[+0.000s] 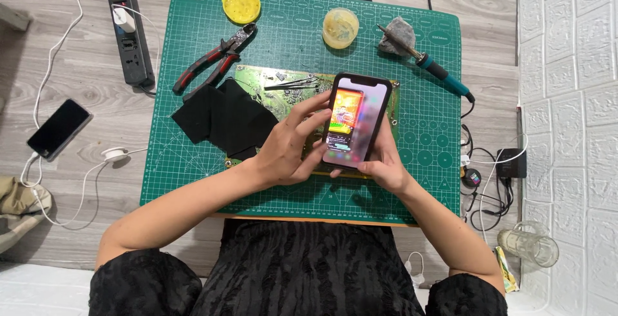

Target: The person solders electronic components onto a circuit board using a soldering iron.

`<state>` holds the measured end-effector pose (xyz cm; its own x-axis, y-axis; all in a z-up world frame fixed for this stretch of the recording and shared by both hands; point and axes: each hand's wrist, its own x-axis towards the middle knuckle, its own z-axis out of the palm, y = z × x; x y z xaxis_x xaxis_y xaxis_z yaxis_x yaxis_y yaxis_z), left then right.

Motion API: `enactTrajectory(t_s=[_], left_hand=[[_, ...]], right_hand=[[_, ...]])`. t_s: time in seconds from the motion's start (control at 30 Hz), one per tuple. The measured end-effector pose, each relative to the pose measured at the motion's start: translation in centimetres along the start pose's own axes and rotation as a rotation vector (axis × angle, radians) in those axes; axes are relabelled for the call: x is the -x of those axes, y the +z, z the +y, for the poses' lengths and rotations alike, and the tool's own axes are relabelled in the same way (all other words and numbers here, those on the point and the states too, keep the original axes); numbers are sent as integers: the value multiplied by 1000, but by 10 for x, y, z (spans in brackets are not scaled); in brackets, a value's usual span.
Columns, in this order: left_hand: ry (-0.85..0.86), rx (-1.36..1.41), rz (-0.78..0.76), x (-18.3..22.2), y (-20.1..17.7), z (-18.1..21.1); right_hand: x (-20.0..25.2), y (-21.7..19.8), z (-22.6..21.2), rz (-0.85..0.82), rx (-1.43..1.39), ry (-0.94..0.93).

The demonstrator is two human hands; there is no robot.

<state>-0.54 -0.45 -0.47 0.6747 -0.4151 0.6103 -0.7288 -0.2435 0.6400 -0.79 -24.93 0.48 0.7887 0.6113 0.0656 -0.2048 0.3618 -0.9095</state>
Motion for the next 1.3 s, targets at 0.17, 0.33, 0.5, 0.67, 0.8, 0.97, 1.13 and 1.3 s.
enactTrajectory(t_s=[0.17,0.33,0.5,0.67,0.8,0.97,1.13,1.3], left_hand=[[50,-14,13,-7,-4,7],[94,-40,15,-10,-10,10],[153,-22,67,-16,-16,14],[129,-23,80,-22,-26,22],[118,-74,90,-26,-33,27],[133,-96,86,-31,-37,31],[102,-107,90,-32,-35,26],[77,-142,63,-38,-39,26]], right_hand=[[-3,2,-1,42,-11,-26],[1,5,-26,139,-192,-12],[35,4,-69,211,-704,-12],[132,-47,-99,527,-192,-275],[226,-107,-105,910,-155,-545],[292,-148,-97,1157,-255,-854],[350,-192,-56,1209,22,-653],[362,-216,-12,1150,804,1041]])
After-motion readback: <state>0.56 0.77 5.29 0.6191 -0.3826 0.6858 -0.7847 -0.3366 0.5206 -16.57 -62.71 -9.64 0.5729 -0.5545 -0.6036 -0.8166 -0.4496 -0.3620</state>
